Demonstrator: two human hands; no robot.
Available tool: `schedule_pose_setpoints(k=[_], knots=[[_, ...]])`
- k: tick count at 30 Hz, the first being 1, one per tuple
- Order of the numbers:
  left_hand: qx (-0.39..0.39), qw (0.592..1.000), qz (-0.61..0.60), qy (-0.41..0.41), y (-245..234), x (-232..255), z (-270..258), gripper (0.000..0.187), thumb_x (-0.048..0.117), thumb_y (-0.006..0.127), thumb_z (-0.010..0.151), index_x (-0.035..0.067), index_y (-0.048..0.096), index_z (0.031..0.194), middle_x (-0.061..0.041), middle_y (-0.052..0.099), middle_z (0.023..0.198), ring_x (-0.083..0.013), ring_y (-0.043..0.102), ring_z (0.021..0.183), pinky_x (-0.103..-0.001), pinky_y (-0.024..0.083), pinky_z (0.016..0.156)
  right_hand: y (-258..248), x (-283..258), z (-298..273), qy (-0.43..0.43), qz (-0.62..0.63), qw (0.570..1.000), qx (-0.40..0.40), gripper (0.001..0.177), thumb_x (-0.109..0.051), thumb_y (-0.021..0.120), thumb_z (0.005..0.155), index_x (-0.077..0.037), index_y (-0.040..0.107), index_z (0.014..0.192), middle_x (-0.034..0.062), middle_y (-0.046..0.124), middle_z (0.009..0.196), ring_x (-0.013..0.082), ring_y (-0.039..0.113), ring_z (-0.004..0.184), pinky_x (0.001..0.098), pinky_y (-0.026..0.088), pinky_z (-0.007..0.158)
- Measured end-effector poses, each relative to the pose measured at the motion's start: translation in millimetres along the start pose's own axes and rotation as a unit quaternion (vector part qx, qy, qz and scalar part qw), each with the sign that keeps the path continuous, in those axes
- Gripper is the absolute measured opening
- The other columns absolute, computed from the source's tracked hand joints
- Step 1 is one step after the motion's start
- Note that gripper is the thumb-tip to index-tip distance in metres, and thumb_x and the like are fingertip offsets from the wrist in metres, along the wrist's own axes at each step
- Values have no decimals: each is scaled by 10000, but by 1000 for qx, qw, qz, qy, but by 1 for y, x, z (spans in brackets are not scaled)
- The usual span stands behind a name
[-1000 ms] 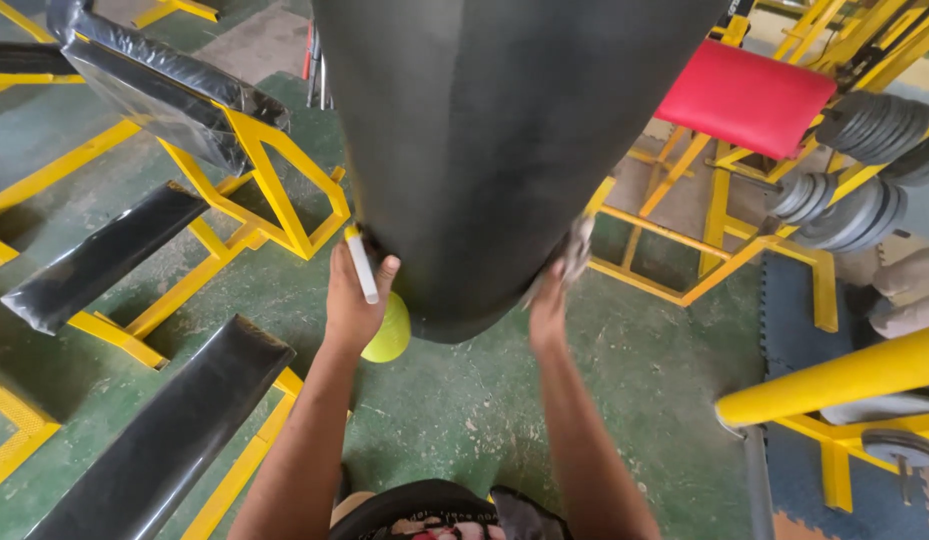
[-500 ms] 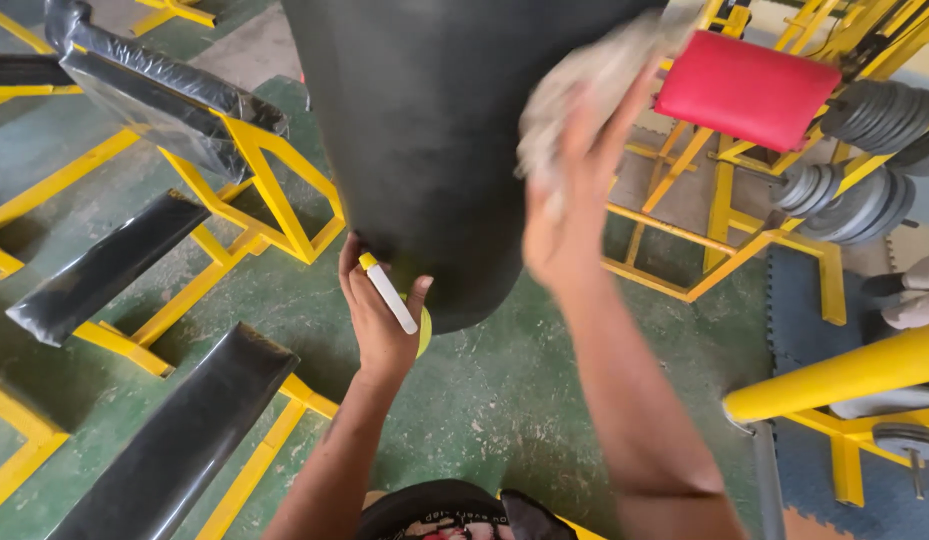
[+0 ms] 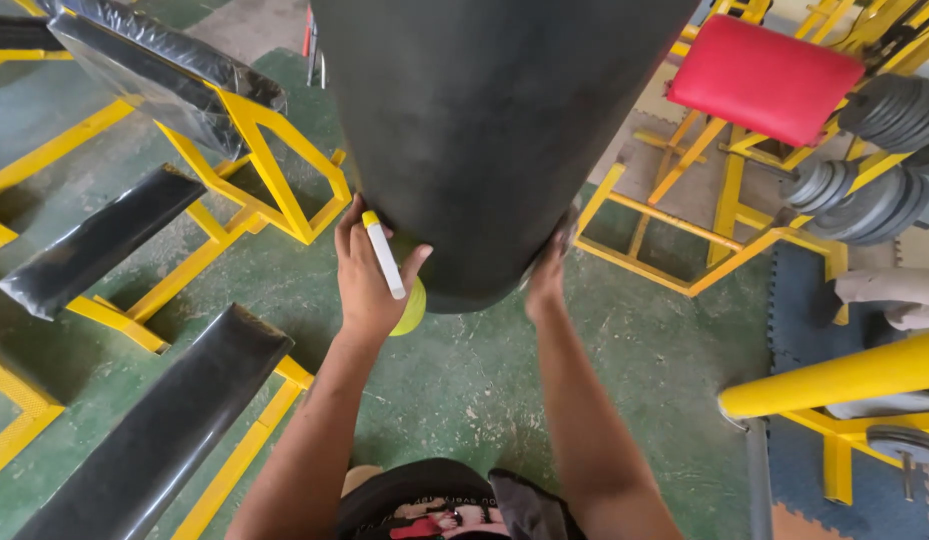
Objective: Cleaning and wiping down various pieces of gym equipment and benches using a spray bottle and cloth.
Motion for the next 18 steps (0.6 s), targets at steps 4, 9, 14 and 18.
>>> schedule_pose_setpoints(k=[4,9,14,18], knots=[[8,1000,-13,-4,11,-4,0,590,313,889,870,-38,500,1141,-336,499,1390,-506,470,1352,-533,449,1087,-14,71,-31,185,71,978,63,800,-612,309,990,-140,217,1628,21,310,1670,234,311,1522,365,252,1217],[-4,1000,-3,10,15,-9,-2,566,326,881,894,-39,522,1136,-289,568,1274,-507,471,1377,-552,438,1097,32,20,-62,147,147,972,110,742,-530,327,1041,-67,243,1615,43,327,1669,220,314,1530,353,232,1238],[18,999,-32,-10,17,-7,-9,581,368,857,925,-38,509,1151,-325,515,1408,-503,486,1351,-518,451,1096,72,-110,-87,-179,-117,972,94,705,-460,337,1162,18,156,1649,191,154,1730,287,179,1614,375,139,1319],[25,996,-64,-53,24,-21,-16,768,434,813,937,-104,451,1347,-308,498,1374,-481,508,1285,-515,441,1095,62,-110,-94,-370,-260,891,33,708,-459,311,1181,-46,55,1695,141,-36,1747,253,32,1653,367,77,1366]])
Point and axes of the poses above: each hand's wrist, its own z-axis towards the middle knuckle, its own y-axis out of the palm, x = y × z, the point moved 3 cm from there along z, towards the middle knuckle
